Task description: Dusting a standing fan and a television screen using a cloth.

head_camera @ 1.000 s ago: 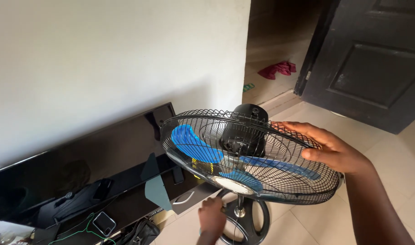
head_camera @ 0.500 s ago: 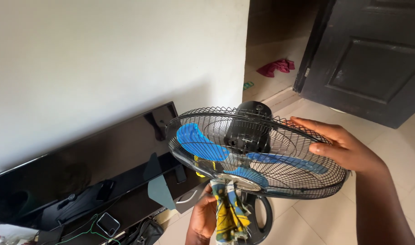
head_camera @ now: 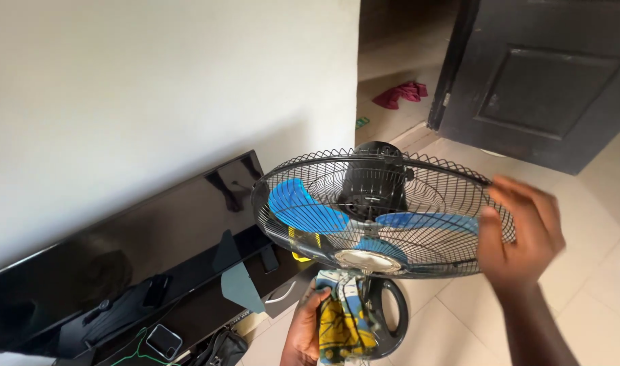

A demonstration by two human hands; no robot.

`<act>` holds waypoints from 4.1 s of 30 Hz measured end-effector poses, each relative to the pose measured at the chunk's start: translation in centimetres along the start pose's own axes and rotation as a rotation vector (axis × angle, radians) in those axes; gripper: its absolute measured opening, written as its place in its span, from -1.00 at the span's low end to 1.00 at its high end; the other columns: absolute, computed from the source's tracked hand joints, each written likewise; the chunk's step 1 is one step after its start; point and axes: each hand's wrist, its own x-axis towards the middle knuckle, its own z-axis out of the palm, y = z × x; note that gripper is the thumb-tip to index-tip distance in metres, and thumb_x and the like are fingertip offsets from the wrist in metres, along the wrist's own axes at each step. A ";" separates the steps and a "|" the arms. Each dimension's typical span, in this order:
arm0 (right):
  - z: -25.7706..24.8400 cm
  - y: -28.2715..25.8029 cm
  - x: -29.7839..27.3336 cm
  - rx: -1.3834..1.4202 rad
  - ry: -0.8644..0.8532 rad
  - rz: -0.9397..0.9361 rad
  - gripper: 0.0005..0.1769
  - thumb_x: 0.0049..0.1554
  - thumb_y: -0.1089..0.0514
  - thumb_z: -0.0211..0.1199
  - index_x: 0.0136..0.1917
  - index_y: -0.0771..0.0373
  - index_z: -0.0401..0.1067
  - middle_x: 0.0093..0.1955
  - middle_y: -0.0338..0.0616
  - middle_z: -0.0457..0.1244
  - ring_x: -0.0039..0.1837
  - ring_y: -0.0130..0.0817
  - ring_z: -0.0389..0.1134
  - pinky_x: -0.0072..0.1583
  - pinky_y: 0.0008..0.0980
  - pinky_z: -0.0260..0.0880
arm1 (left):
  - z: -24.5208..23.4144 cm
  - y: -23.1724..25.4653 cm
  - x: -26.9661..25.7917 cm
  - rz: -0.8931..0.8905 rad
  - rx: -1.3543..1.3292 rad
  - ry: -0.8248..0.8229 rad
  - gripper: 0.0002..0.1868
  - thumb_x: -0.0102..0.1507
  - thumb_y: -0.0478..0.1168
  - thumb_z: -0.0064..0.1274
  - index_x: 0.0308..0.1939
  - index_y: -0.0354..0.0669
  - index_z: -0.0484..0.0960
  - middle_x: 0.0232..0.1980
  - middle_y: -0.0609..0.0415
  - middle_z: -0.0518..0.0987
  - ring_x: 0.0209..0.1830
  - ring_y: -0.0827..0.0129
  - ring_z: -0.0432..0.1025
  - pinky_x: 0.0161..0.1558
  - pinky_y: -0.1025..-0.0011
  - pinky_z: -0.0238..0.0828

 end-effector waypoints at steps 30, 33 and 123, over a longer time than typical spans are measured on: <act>0.2 -1.3 -16.7 1.061 -0.699 1.511 -0.64 0.11 0.28 0.26 0.19 0.38 0.51 0.02 -0.10 0.47 0.02 -0.38 0.48 0.09 -0.33 0.50 | 3.6 -6.2 2.1 0.118 0.249 0.085 -0.71 0.15 -0.40 0.20 -0.06 -0.16 0.58 -0.11 0.09 0.67 -0.02 0.36 0.53 0.03 0.34 0.49; -1.2 1.1 -17.5 1.136 -0.633 1.600 -0.65 0.10 0.29 0.26 0.17 0.42 0.50 0.00 -0.08 0.47 -0.01 -0.33 0.48 0.06 -0.30 0.50 | 4.7 -8.3 3.0 0.131 0.295 0.158 -0.68 0.15 -0.41 0.21 -0.04 -0.11 0.54 -0.17 0.14 0.62 -0.07 0.41 0.49 -0.04 0.39 0.46; -0.7 5.7 -13.0 0.445 -0.162 0.139 -0.75 0.18 0.38 0.20 0.16 0.39 0.42 0.24 0.12 0.16 0.12 -0.16 0.39 0.03 -0.39 0.58 | 27.2 -1.8 5.4 1.628 2.271 0.086 -0.61 0.05 -0.43 0.11 -0.10 0.01 0.78 0.13 0.13 0.64 0.31 0.11 0.42 0.49 -0.24 -0.11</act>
